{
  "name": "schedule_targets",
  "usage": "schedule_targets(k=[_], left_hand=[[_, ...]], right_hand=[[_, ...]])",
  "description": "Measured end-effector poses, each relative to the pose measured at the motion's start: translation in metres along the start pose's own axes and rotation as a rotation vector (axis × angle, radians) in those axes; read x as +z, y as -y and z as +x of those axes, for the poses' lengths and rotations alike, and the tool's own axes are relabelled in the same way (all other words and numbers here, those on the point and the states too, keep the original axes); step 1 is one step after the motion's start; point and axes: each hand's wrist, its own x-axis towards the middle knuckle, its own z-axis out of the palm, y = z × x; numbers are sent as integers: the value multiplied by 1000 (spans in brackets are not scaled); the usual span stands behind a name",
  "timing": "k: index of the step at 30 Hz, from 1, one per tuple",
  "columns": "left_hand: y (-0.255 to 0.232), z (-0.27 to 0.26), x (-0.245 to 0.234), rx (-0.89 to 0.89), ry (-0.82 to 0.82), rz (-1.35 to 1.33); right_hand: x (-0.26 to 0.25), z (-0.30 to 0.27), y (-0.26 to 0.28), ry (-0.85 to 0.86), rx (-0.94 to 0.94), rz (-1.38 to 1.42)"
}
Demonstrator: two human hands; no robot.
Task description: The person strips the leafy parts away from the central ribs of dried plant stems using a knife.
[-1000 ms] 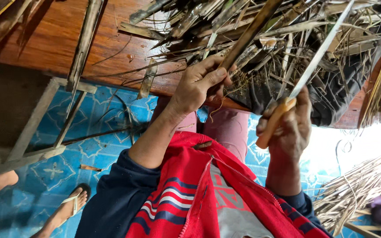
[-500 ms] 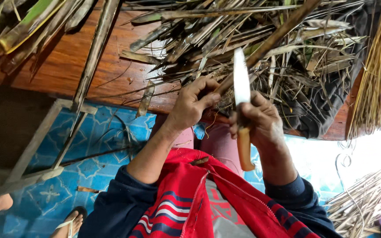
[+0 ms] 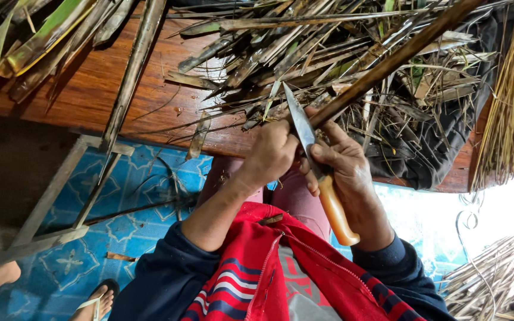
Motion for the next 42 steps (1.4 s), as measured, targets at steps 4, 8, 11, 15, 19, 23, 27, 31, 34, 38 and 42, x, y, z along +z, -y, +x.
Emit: schedule_targets(k=[4,8,11,15,19,23,27,31,34,38,42], left_hand=[[20,3,8,204,-68,168],[52,2,15,429,5,373],[43,0,16,87,73,68],[10,-2,7,-418,166,-386],[-13,-5,-7,-571,293,-1116],[14,-7,3,-544,282,-1028],[-16,-9,8,-224,129,-773],[-30,-9,3,-55,46,-421],[-39,-7,0,-138,93,-410],[-25,-15,5,-484,120,-743],[-13,-19,2,-588,209,-1146]], right_hand=[[-2,-4,2,9,-12,-32],[3,-8,10,81,18,-77],[0,-14,4,15,14,39],[1,-23,11,8,47,49],[-8,-26,13,88,117,121],[1,-28,18,89,127,160],[9,-30,17,-3,80,123],[11,-26,8,-83,15,89],[13,-25,7,-100,0,72],[51,-33,35,-103,132,-112],[8,-36,17,-45,80,40]])
